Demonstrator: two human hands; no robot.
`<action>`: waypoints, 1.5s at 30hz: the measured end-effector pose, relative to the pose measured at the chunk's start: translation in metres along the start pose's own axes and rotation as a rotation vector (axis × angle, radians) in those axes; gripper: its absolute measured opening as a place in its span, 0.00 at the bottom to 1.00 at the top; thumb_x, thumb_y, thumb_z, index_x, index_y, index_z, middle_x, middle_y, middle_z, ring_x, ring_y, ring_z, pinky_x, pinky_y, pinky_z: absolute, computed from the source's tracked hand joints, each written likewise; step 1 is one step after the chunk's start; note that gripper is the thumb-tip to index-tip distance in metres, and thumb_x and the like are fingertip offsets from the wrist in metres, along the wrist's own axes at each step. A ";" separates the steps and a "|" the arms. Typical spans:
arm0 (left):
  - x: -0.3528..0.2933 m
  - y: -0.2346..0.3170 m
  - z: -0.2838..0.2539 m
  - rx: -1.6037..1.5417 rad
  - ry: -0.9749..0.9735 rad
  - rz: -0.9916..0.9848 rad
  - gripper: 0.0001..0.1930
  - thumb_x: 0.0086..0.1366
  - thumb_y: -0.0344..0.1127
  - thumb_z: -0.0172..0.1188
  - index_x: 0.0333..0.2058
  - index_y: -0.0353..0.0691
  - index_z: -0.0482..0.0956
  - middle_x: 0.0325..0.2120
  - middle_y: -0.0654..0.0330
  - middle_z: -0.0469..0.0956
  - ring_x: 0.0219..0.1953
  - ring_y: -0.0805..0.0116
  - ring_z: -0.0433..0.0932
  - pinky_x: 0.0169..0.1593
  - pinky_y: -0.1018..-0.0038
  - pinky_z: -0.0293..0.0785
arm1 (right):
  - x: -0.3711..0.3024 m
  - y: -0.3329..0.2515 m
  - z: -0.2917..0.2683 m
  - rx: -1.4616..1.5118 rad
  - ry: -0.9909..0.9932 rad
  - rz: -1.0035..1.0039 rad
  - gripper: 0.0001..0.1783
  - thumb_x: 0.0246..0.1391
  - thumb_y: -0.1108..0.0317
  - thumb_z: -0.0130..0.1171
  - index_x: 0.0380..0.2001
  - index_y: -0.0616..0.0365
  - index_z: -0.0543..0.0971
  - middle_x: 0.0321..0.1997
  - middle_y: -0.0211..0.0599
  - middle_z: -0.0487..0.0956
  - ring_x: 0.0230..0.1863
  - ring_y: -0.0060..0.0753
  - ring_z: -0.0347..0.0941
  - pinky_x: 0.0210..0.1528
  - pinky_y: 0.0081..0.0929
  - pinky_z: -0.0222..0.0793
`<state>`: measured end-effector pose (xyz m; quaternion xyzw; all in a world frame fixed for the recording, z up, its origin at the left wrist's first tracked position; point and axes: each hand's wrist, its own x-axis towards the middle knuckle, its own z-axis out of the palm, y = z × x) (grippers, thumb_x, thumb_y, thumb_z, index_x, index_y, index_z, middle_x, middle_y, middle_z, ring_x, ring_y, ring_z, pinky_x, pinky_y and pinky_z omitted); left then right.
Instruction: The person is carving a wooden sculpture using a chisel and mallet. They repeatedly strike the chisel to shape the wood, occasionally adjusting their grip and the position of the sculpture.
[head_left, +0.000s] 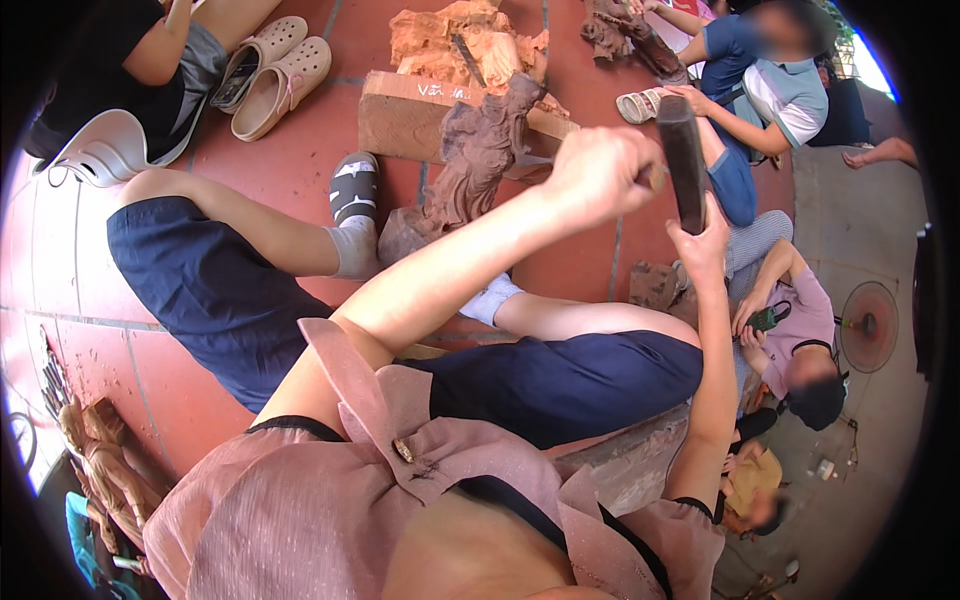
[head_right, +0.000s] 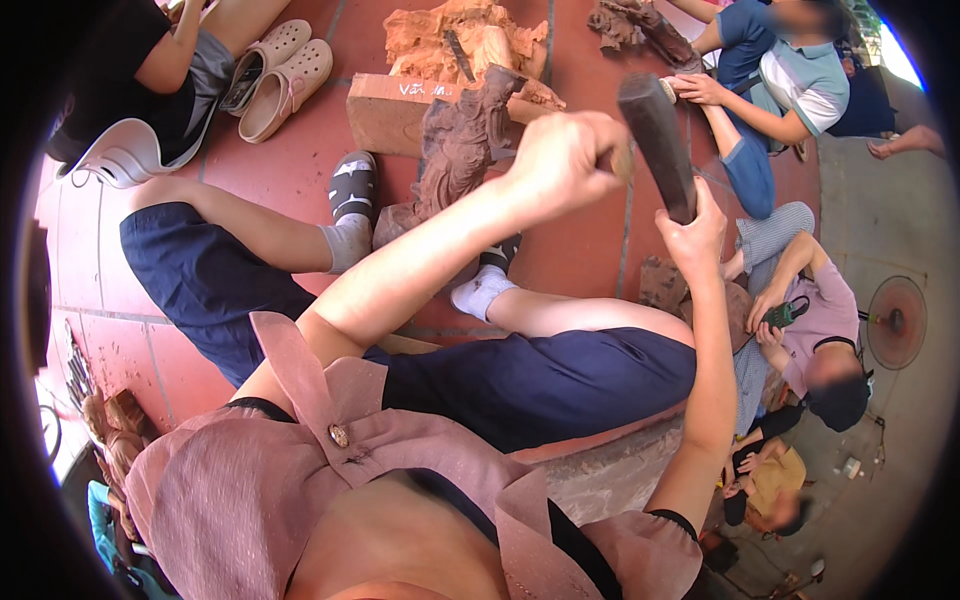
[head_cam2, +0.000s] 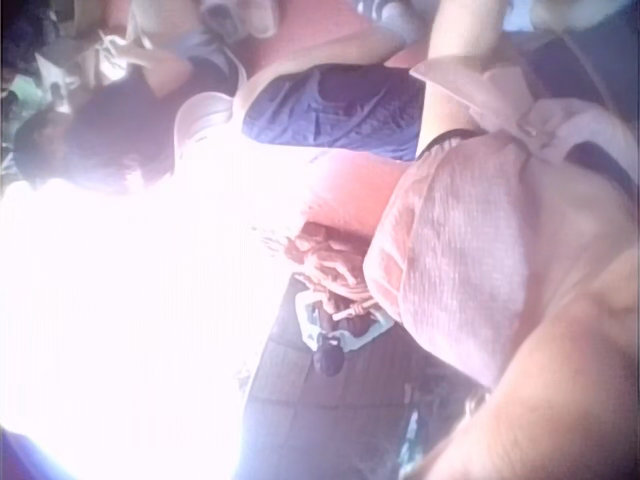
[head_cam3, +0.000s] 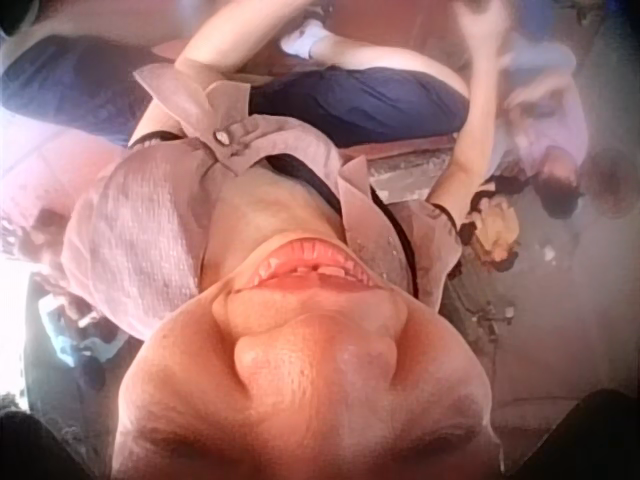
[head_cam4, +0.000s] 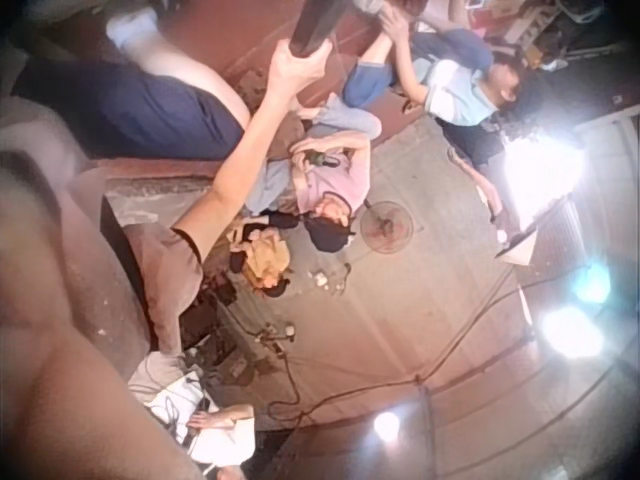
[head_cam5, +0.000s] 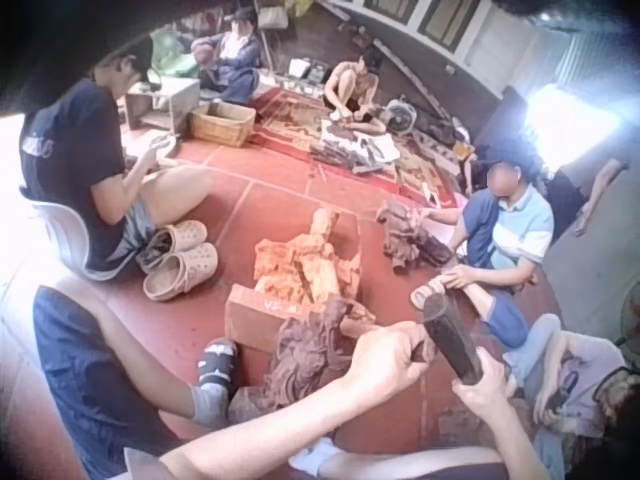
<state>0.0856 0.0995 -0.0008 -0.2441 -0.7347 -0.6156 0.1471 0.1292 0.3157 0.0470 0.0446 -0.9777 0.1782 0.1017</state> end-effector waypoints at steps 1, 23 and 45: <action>-0.002 0.008 -0.001 0.015 -0.028 0.059 0.05 0.45 0.30 0.63 0.19 0.43 0.74 0.20 0.59 0.75 0.25 0.57 0.78 0.29 0.64 0.71 | 0.001 0.001 -0.002 0.018 -0.003 0.042 0.17 0.38 0.74 0.63 0.36 0.59 0.74 0.24 0.31 0.72 0.26 0.23 0.69 0.34 0.25 0.67; 0.016 -0.013 -0.008 0.011 0.007 -0.004 0.07 0.44 0.33 0.63 0.18 0.41 0.72 0.19 0.59 0.75 0.24 0.56 0.76 0.29 0.63 0.70 | 0.000 0.024 0.005 0.474 0.079 -0.022 0.17 0.38 0.75 0.65 0.36 0.59 0.74 0.25 0.28 0.74 0.26 0.19 0.70 0.32 0.21 0.67; 0.013 0.001 -0.015 0.033 -0.010 0.044 0.10 0.48 0.33 0.63 0.18 0.38 0.70 0.18 0.56 0.71 0.24 0.51 0.74 0.28 0.60 0.68 | 0.001 0.006 -0.008 0.070 0.024 0.023 0.18 0.38 0.72 0.64 0.37 0.61 0.74 0.25 0.35 0.75 0.25 0.26 0.71 0.33 0.25 0.68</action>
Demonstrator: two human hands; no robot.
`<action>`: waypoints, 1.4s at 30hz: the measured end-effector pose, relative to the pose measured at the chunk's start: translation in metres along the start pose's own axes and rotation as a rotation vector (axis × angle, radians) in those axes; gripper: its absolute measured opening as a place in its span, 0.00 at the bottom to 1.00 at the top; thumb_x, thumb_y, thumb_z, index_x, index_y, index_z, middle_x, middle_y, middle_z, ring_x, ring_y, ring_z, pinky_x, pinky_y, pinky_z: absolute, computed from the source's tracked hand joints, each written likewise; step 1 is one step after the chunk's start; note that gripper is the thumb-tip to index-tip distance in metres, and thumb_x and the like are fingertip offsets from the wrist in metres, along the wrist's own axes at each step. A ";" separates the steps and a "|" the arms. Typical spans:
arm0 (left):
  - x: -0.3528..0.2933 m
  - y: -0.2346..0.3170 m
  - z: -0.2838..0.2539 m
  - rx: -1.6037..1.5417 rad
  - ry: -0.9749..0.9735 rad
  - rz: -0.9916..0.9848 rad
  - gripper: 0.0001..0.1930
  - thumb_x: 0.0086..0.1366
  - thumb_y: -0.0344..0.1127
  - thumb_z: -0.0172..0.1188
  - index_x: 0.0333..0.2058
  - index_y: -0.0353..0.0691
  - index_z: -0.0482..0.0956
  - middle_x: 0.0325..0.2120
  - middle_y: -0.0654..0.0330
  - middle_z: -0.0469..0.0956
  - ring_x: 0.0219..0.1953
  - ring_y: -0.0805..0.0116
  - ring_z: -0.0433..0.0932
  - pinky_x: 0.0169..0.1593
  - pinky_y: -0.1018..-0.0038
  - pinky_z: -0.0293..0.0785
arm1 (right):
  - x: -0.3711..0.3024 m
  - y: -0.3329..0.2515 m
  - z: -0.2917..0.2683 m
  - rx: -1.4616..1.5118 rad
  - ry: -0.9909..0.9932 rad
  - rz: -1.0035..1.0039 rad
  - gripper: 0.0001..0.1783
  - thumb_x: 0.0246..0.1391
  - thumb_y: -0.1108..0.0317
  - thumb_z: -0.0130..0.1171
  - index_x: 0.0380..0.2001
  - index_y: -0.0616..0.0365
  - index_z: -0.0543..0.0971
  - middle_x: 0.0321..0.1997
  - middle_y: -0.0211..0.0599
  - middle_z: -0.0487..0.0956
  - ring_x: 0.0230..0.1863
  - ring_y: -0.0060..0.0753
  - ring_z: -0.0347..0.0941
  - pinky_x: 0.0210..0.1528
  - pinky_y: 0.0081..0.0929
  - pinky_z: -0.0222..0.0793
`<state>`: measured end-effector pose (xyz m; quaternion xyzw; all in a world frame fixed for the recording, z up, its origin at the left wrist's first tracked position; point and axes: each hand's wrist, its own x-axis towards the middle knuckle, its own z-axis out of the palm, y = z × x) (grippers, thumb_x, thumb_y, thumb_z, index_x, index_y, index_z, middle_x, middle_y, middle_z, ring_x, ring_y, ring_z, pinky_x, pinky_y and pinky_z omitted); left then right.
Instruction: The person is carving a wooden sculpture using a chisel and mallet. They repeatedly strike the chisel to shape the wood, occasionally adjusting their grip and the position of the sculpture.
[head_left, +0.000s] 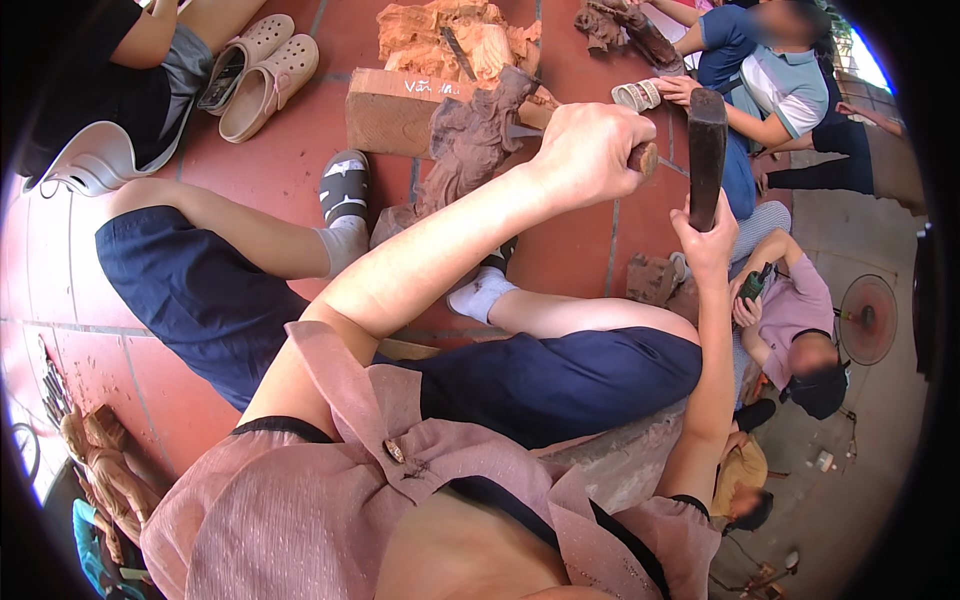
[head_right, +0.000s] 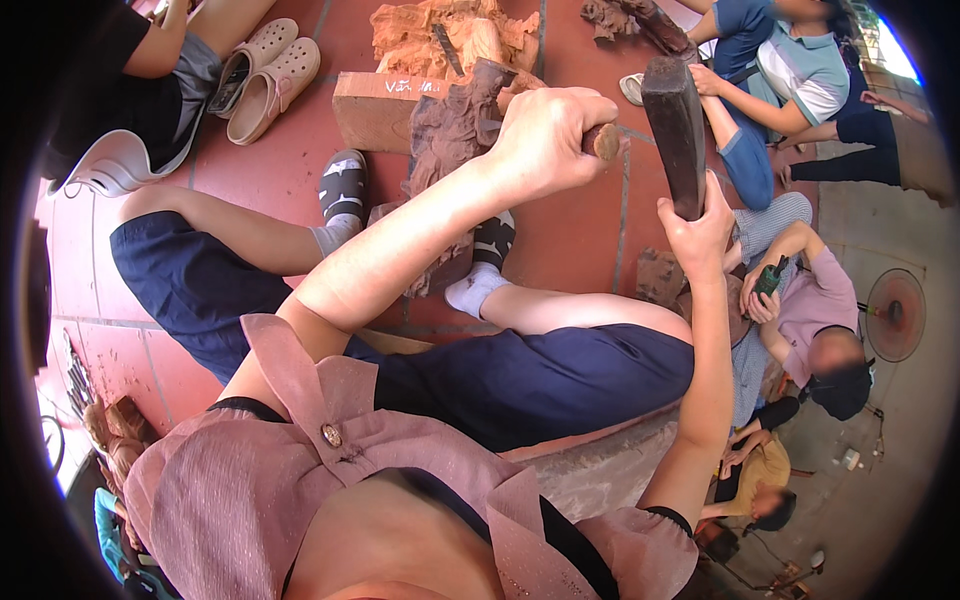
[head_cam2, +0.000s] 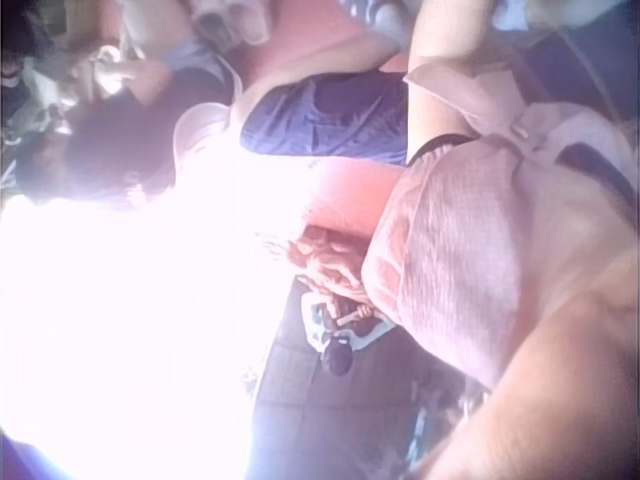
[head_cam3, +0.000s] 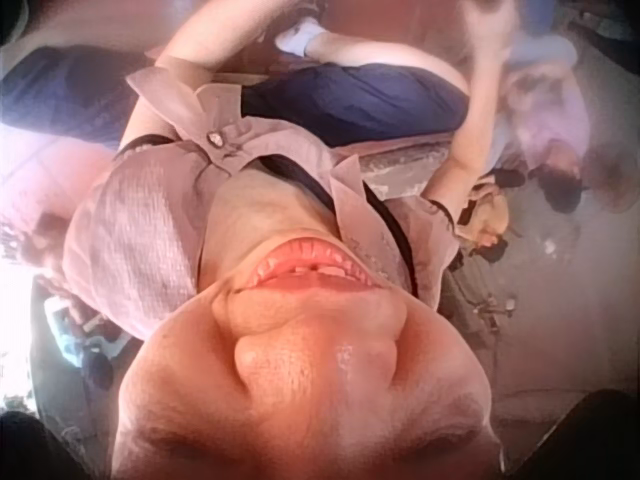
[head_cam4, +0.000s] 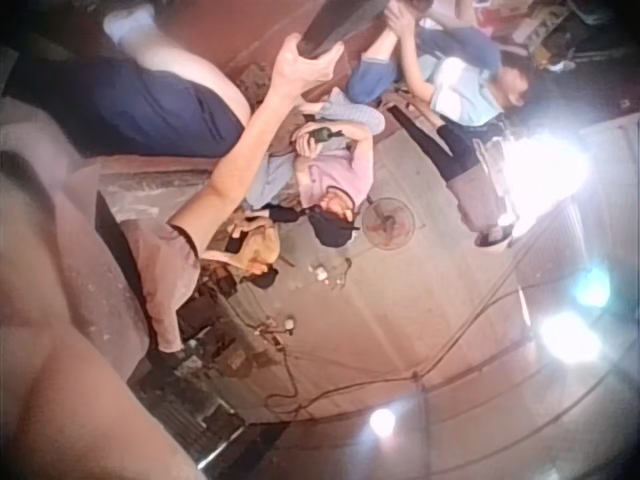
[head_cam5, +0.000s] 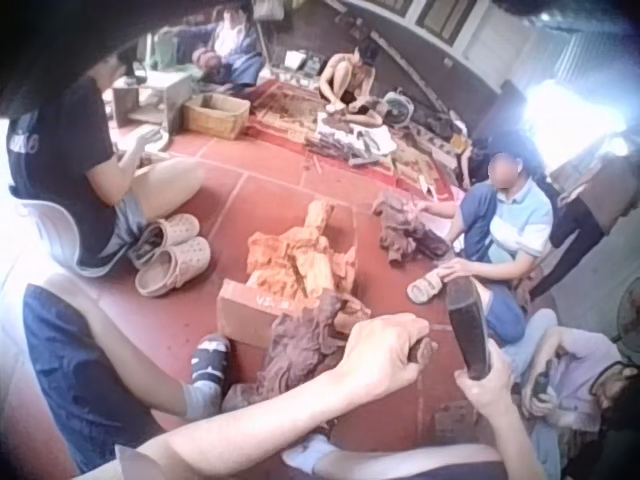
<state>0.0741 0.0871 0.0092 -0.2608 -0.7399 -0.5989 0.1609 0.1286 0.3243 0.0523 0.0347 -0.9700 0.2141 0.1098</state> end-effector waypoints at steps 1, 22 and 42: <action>0.002 -0.002 0.000 0.022 0.005 0.016 0.10 0.48 0.32 0.62 0.18 0.38 0.69 0.18 0.56 0.71 0.24 0.51 0.74 0.28 0.60 0.68 | 0.000 0.000 0.000 0.026 0.008 -0.006 0.18 0.38 0.72 0.64 0.37 0.61 0.74 0.24 0.33 0.75 0.25 0.24 0.70 0.32 0.24 0.67; 0.017 -0.017 0.029 0.163 0.010 -0.059 0.06 0.43 0.32 0.62 0.22 0.43 0.75 0.21 0.58 0.76 0.27 0.53 0.78 0.30 0.60 0.72 | -0.005 0.018 0.010 0.519 -0.002 0.044 0.12 0.41 0.80 0.63 0.31 0.59 0.74 0.25 0.23 0.72 0.26 0.14 0.65 0.31 0.17 0.64; 0.021 -0.025 0.040 0.208 0.002 -0.072 0.06 0.46 0.33 0.63 0.26 0.45 0.79 0.22 0.56 0.77 0.29 0.53 0.79 0.31 0.60 0.73 | -0.005 0.022 0.019 0.320 -0.037 0.136 0.15 0.36 0.74 0.64 0.31 0.57 0.74 0.22 0.28 0.73 0.25 0.21 0.70 0.32 0.24 0.66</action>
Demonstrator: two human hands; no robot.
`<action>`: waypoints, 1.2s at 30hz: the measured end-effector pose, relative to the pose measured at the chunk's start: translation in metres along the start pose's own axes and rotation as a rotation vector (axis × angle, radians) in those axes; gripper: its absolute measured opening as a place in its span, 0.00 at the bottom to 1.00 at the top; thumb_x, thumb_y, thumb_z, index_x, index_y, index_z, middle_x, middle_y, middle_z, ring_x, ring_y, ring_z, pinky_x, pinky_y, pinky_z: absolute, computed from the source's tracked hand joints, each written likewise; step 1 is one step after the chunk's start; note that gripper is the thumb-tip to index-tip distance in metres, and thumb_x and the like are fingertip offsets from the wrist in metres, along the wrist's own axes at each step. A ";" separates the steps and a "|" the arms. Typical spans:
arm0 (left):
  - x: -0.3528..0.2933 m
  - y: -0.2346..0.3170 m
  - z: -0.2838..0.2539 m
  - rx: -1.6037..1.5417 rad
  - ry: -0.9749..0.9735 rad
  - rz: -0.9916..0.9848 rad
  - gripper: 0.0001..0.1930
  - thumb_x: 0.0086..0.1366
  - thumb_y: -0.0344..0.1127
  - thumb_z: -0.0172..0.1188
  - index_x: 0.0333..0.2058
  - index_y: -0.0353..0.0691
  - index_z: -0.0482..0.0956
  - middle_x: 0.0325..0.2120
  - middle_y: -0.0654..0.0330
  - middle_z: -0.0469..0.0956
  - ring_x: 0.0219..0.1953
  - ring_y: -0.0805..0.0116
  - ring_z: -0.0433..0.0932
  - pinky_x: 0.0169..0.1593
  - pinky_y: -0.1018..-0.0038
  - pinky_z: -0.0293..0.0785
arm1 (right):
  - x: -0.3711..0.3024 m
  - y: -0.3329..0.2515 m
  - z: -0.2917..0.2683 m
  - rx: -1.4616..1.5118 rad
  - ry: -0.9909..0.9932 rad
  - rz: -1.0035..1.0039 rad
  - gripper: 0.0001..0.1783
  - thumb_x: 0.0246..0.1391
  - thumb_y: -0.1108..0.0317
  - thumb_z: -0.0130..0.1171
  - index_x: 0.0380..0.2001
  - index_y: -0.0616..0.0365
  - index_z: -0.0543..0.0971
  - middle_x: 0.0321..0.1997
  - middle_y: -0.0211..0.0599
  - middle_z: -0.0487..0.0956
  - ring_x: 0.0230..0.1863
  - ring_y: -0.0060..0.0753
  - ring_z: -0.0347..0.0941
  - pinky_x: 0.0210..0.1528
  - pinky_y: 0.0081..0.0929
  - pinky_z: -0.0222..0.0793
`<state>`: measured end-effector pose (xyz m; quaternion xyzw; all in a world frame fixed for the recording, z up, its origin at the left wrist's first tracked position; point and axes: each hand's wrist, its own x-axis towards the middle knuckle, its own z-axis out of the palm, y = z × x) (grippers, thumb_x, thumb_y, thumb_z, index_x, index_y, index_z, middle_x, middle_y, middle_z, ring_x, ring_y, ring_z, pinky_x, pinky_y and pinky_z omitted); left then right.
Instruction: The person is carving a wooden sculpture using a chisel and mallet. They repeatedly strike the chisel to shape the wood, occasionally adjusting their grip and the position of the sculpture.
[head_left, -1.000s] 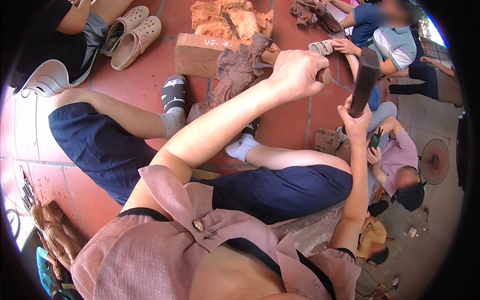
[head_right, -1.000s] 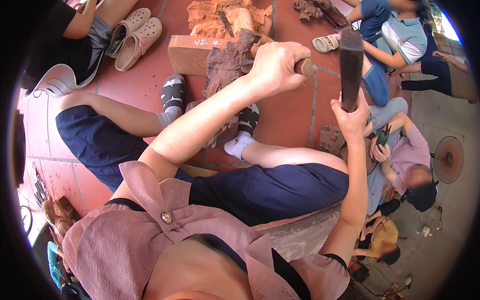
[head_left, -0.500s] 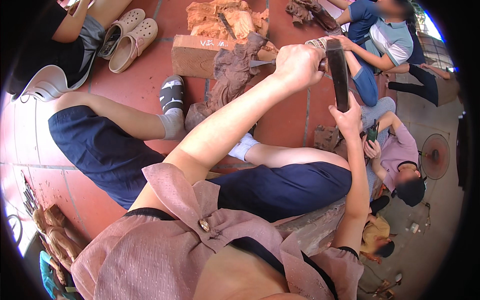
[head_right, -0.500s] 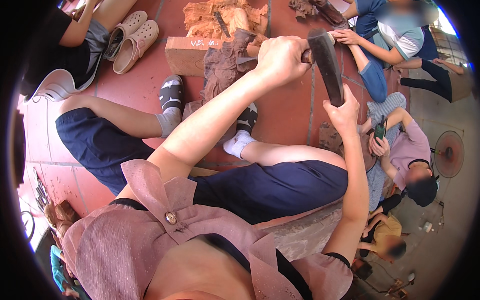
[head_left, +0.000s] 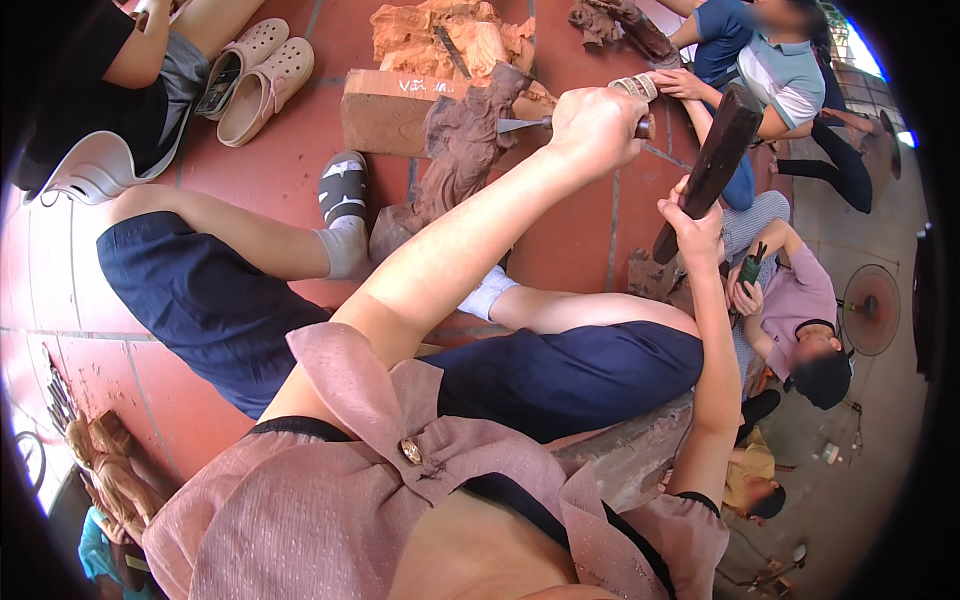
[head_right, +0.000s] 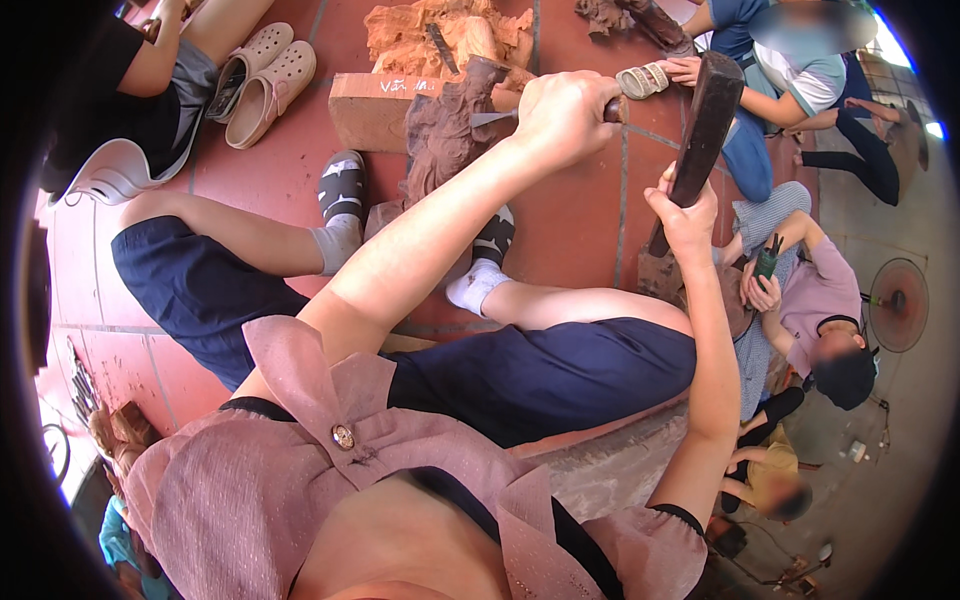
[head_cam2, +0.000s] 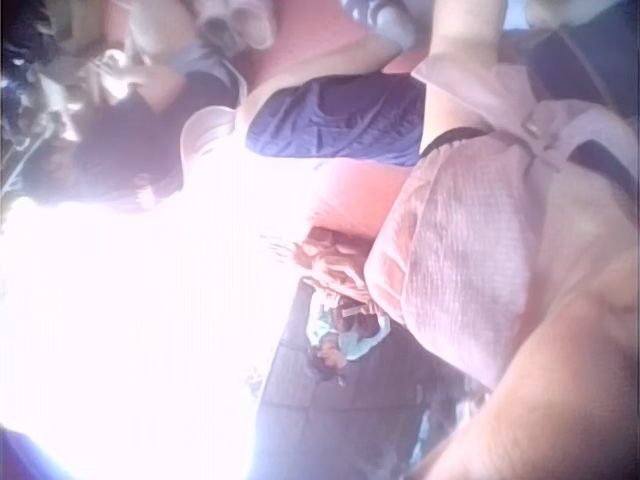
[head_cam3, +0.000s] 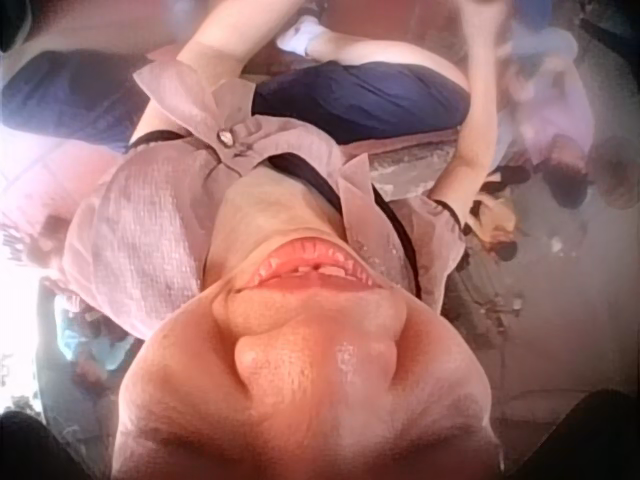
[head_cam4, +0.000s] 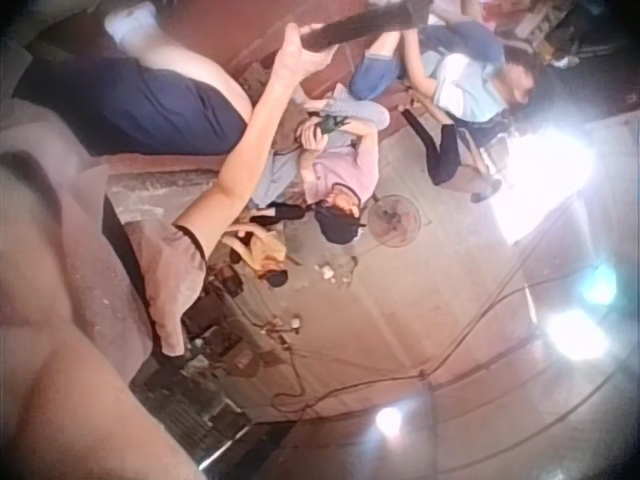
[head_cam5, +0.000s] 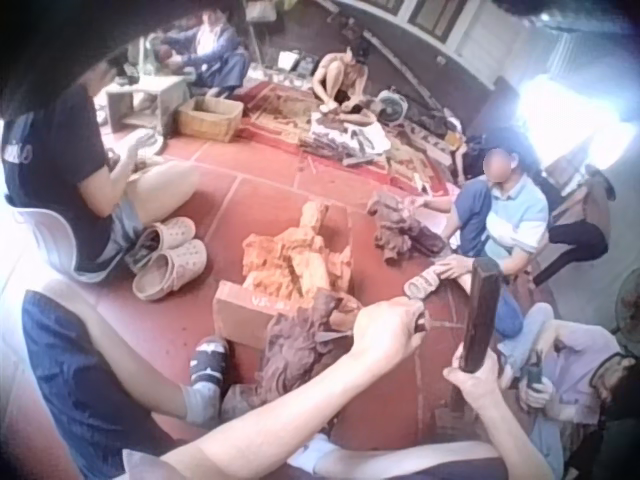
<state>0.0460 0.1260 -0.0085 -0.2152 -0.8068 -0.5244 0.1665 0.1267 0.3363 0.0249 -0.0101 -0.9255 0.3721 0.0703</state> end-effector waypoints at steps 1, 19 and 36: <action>-0.002 0.000 0.000 0.012 -0.005 -0.024 0.06 0.46 0.33 0.63 0.26 0.44 0.79 0.22 0.56 0.77 0.29 0.53 0.79 0.31 0.60 0.73 | 0.000 -0.004 0.000 -0.106 -0.010 0.004 0.15 0.36 0.74 0.65 0.31 0.58 0.74 0.22 0.28 0.73 0.26 0.20 0.69 0.32 0.24 0.66; -0.009 0.005 -0.023 -0.094 0.041 -0.033 0.07 0.44 0.35 0.65 0.21 0.43 0.76 0.20 0.60 0.76 0.26 0.55 0.78 0.31 0.62 0.73 | -0.002 -0.025 -0.004 -0.435 0.045 -0.164 0.21 0.39 0.72 0.63 0.41 0.60 0.75 0.30 0.41 0.79 0.33 0.31 0.77 0.39 0.28 0.71; -0.012 0.010 -0.033 -0.116 -0.052 0.150 0.05 0.44 0.29 0.61 0.21 0.43 0.73 0.20 0.61 0.74 0.27 0.57 0.77 0.30 0.63 0.70 | -0.002 -0.022 -0.008 -0.283 0.034 -0.173 0.18 0.38 0.72 0.65 0.36 0.62 0.74 0.26 0.37 0.76 0.27 0.28 0.73 0.35 0.26 0.69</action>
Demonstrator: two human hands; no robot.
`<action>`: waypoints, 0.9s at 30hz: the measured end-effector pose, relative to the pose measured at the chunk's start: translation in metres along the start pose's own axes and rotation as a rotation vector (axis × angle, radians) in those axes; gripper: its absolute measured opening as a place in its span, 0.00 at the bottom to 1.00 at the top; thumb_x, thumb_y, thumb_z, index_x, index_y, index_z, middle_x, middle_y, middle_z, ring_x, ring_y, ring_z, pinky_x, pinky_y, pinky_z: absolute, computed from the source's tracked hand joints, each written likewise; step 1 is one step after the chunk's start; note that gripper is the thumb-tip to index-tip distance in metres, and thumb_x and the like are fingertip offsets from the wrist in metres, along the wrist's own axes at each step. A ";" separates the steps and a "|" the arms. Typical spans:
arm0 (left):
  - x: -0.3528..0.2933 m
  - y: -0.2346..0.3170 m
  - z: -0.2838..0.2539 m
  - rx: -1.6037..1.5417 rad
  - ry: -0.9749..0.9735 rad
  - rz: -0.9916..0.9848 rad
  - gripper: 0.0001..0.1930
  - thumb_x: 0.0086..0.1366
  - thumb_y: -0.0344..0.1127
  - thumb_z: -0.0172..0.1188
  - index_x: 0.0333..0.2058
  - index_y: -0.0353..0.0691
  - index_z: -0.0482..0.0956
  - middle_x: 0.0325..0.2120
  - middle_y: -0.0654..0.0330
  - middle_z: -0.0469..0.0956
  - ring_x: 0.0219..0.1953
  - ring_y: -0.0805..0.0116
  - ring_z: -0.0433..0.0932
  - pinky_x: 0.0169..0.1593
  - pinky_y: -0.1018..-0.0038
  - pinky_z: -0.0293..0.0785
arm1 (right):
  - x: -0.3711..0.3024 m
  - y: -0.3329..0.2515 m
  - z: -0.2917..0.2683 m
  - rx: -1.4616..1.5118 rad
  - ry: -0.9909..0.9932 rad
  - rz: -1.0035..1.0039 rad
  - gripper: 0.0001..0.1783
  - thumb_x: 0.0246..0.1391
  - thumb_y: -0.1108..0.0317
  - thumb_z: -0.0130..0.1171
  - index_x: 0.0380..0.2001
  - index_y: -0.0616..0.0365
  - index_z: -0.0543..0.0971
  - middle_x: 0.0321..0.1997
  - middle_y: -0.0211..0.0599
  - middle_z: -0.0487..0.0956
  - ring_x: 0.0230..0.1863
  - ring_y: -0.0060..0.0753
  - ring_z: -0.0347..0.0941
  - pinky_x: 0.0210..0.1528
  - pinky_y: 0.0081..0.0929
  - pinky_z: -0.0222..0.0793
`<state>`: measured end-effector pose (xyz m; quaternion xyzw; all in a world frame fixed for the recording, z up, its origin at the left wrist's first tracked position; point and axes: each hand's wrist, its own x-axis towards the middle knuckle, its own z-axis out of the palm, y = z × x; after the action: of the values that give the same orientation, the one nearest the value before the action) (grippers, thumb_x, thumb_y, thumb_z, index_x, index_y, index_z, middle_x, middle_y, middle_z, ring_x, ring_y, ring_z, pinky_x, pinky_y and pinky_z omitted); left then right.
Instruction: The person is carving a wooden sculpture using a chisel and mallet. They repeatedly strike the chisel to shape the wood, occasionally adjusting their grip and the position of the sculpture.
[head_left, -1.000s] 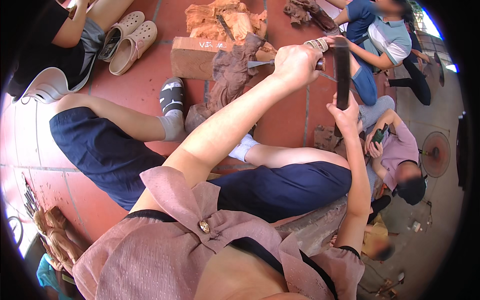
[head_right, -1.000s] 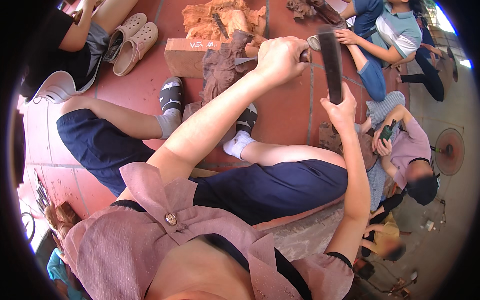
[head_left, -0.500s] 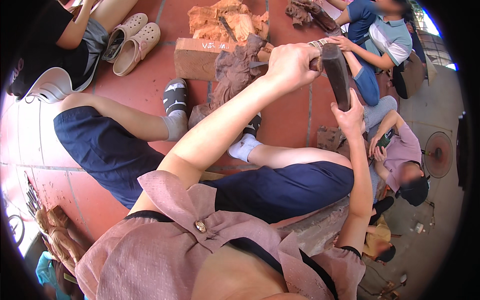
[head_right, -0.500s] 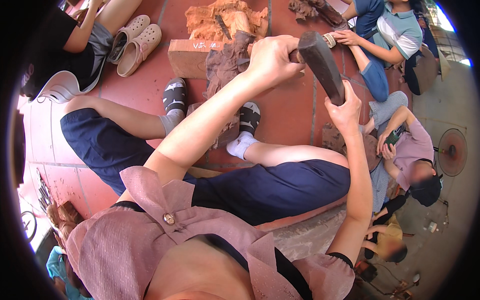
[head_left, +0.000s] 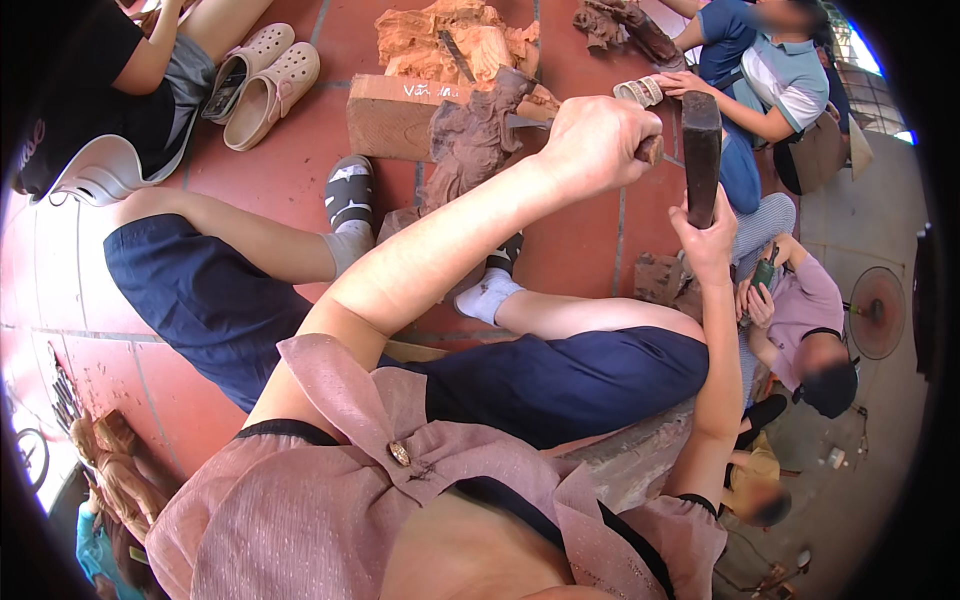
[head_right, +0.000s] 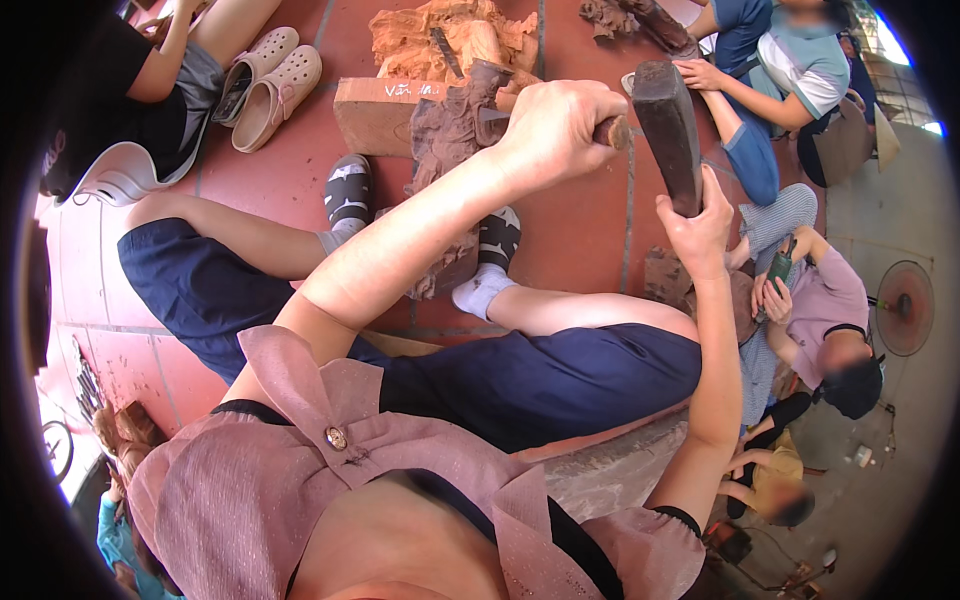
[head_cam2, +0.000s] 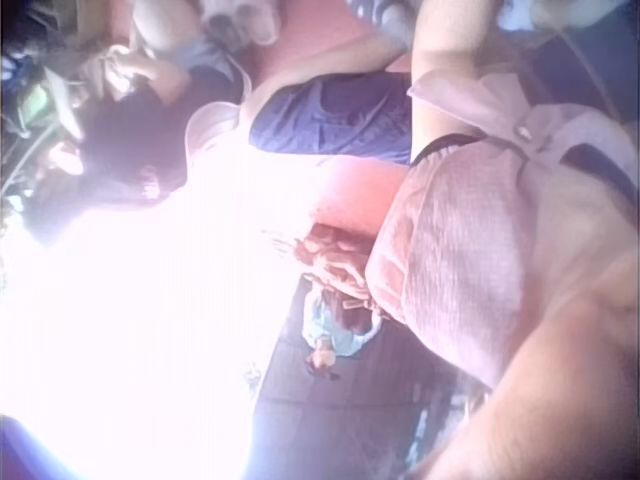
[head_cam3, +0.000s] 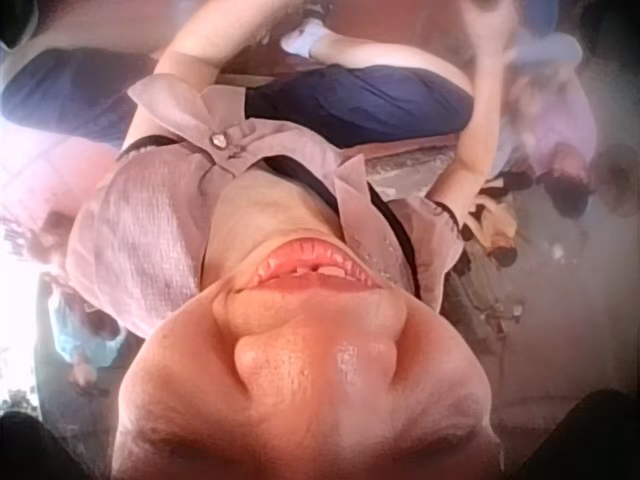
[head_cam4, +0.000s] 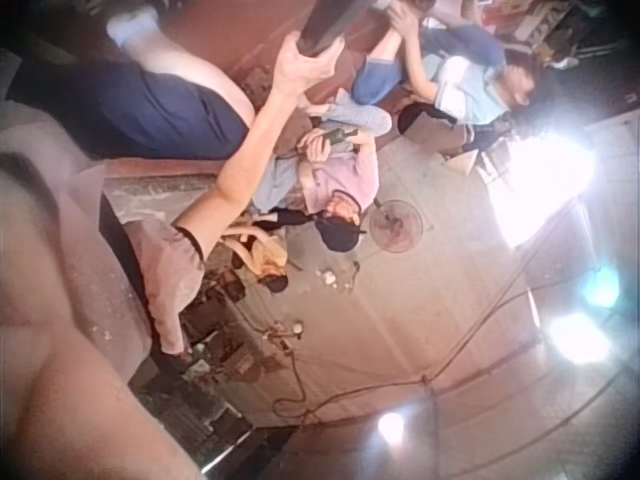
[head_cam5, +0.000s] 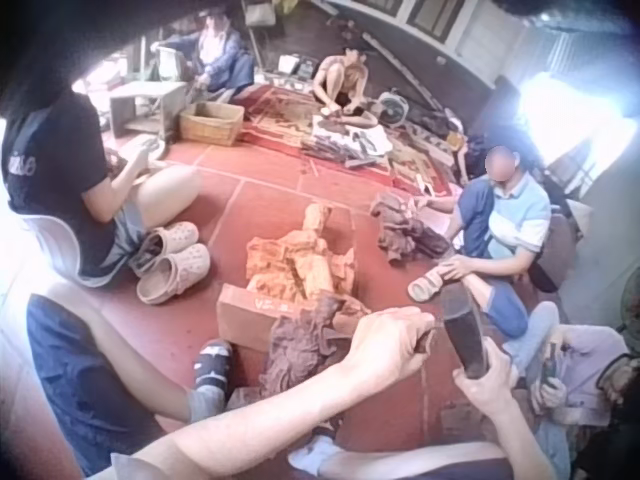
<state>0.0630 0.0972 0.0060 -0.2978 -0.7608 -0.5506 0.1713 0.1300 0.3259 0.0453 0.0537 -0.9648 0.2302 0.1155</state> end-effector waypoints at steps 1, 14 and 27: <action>0.001 -0.003 0.002 0.032 0.014 0.000 0.06 0.43 0.29 0.62 0.19 0.44 0.72 0.20 0.62 0.73 0.27 0.58 0.76 0.29 0.63 0.70 | 0.000 0.001 0.000 0.005 -0.003 0.000 0.18 0.38 0.72 0.65 0.36 0.62 0.74 0.26 0.37 0.76 0.26 0.27 0.72 0.34 0.26 0.69; 0.002 -0.012 0.009 -0.017 0.095 -0.048 0.05 0.43 0.30 0.62 0.18 0.44 0.73 0.19 0.62 0.74 0.24 0.57 0.76 0.28 0.64 0.70 | -0.001 -0.003 0.002 0.289 0.001 0.055 0.14 0.42 0.79 0.64 0.34 0.59 0.74 0.26 0.25 0.73 0.26 0.14 0.67 0.31 0.17 0.65; 0.014 -0.014 0.019 0.104 0.031 -0.183 0.06 0.44 0.34 0.64 0.22 0.43 0.77 0.21 0.57 0.77 0.28 0.53 0.78 0.32 0.61 0.73 | 0.002 -0.012 0.004 -0.042 -0.013 0.054 0.14 0.38 0.74 0.62 0.32 0.60 0.73 0.23 0.28 0.71 0.25 0.19 0.68 0.32 0.22 0.67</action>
<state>0.0450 0.1156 -0.0024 -0.2091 -0.8097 -0.5281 0.1474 0.1294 0.3131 0.0475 0.0268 -0.9712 0.2124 0.1043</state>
